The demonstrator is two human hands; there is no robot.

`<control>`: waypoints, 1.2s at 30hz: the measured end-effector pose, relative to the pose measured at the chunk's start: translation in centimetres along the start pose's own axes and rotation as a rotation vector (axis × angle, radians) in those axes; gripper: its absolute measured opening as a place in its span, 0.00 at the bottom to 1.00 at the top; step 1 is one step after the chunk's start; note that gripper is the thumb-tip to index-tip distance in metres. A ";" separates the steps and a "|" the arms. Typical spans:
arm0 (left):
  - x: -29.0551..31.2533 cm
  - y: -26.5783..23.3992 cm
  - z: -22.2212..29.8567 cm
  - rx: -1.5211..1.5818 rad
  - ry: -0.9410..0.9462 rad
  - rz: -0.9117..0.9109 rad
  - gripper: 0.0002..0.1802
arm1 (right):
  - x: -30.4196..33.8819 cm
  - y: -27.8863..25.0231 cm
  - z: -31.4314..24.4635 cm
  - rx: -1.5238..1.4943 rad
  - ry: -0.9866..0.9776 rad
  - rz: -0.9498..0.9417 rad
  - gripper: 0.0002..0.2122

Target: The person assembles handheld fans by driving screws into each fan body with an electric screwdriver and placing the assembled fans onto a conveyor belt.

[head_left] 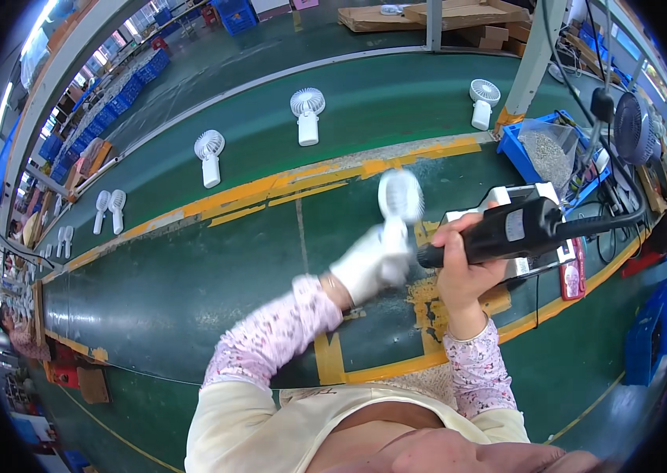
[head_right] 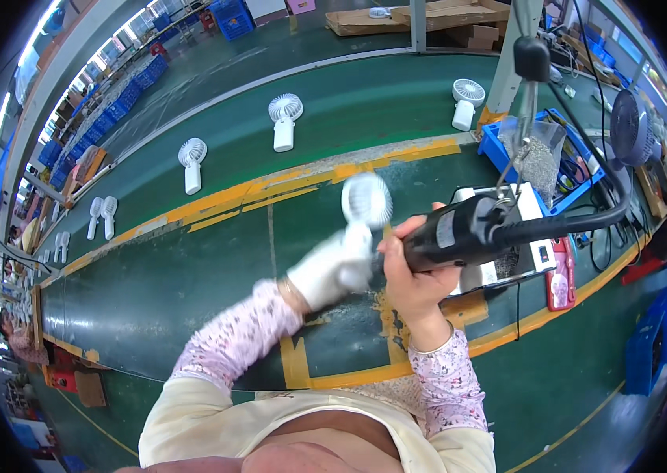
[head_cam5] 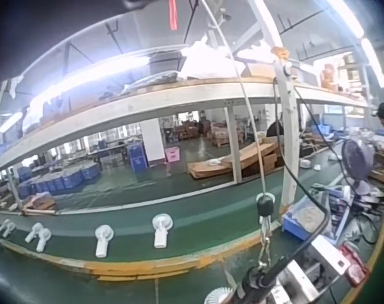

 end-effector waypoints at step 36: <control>3.4 2.6 -4.7 0.585 -0.178 -0.010 0.11 | -1.3 -1.0 0.0 0.320 0.131 0.016 0.19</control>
Point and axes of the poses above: each hand's wrist, its own x-axis away from the middle knuckle, its own y-axis out of the palm, z = x × y, the point moved 3 cm from there along -x, towards the middle knuckle, and after that the axes turned 10 degrees about -z, right-handed, at the moved point
